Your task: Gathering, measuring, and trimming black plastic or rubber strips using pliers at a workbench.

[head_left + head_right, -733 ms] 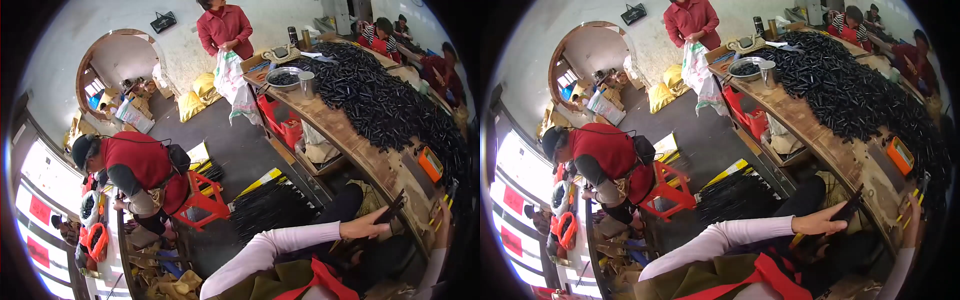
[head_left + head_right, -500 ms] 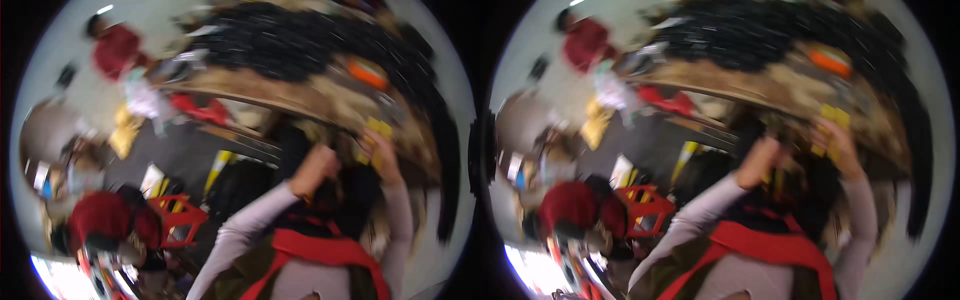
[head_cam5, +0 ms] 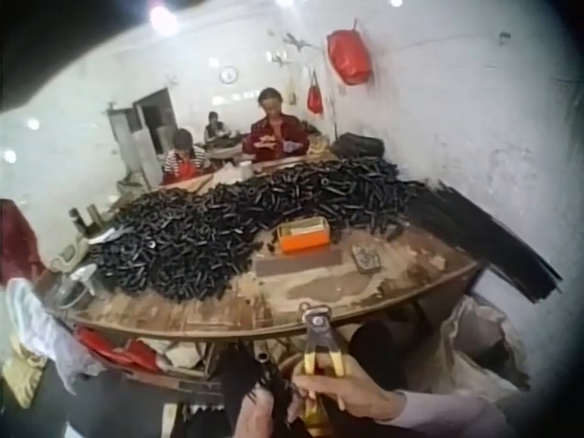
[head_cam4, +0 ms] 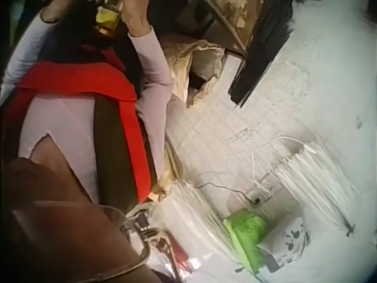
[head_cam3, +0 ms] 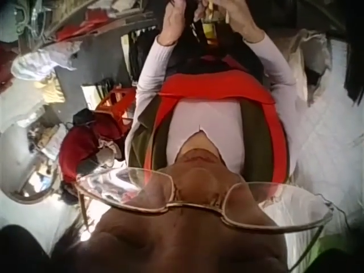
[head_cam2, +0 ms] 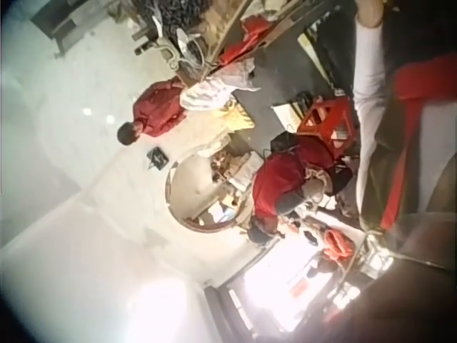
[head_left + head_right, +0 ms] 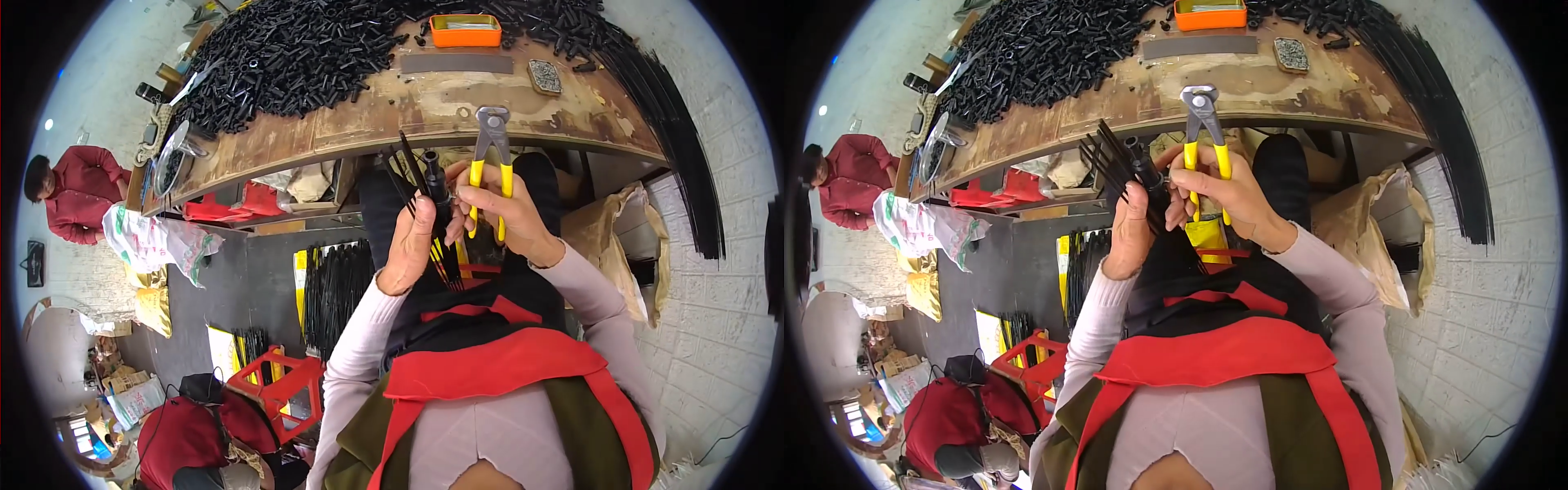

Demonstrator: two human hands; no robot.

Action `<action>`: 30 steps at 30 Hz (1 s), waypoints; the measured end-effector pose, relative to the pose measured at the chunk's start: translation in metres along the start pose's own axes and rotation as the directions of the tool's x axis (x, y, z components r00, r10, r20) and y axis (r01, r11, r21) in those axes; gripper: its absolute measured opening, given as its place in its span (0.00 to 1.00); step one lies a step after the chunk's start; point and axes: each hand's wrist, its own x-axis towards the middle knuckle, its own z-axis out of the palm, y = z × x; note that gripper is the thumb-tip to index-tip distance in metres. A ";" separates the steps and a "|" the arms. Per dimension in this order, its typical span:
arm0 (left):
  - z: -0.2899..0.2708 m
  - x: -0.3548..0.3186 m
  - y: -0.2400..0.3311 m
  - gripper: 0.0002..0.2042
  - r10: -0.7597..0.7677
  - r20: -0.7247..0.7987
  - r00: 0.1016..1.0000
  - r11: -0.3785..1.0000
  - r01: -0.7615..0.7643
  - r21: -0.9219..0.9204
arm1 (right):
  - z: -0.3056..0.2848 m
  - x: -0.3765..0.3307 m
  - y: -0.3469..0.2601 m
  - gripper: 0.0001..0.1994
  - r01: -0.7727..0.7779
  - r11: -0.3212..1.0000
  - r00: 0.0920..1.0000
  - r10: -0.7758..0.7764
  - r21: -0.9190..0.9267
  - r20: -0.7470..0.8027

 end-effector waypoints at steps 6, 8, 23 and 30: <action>-0.008 -0.003 0.002 0.40 -0.015 -0.025 1.000 1.000 0.015 0.019 | -0.004 0.005 0.005 0.06 0.095 0.995 0.993 -0.093 0.029 -0.072; -0.008 -0.002 0.003 0.40 -0.019 -0.045 0.999 0.999 0.021 0.041 | -0.006 0.004 0.000 0.06 0.108 0.992 0.991 -0.112 -0.062 -0.068; 0.001 0.003 0.004 0.41 -0.081 -0.008 0.997 0.996 0.081 -0.022 | -0.003 -0.011 -0.007 0.04 0.301 0.754 0.920 -0.391 -0.584 -0.030; 0.001 0.006 -0.001 0.42 -0.074 0.002 0.997 0.997 0.074 -0.018 | -0.002 -0.011 -0.009 0.06 0.245 0.753 0.924 -0.372 -0.611 -0.088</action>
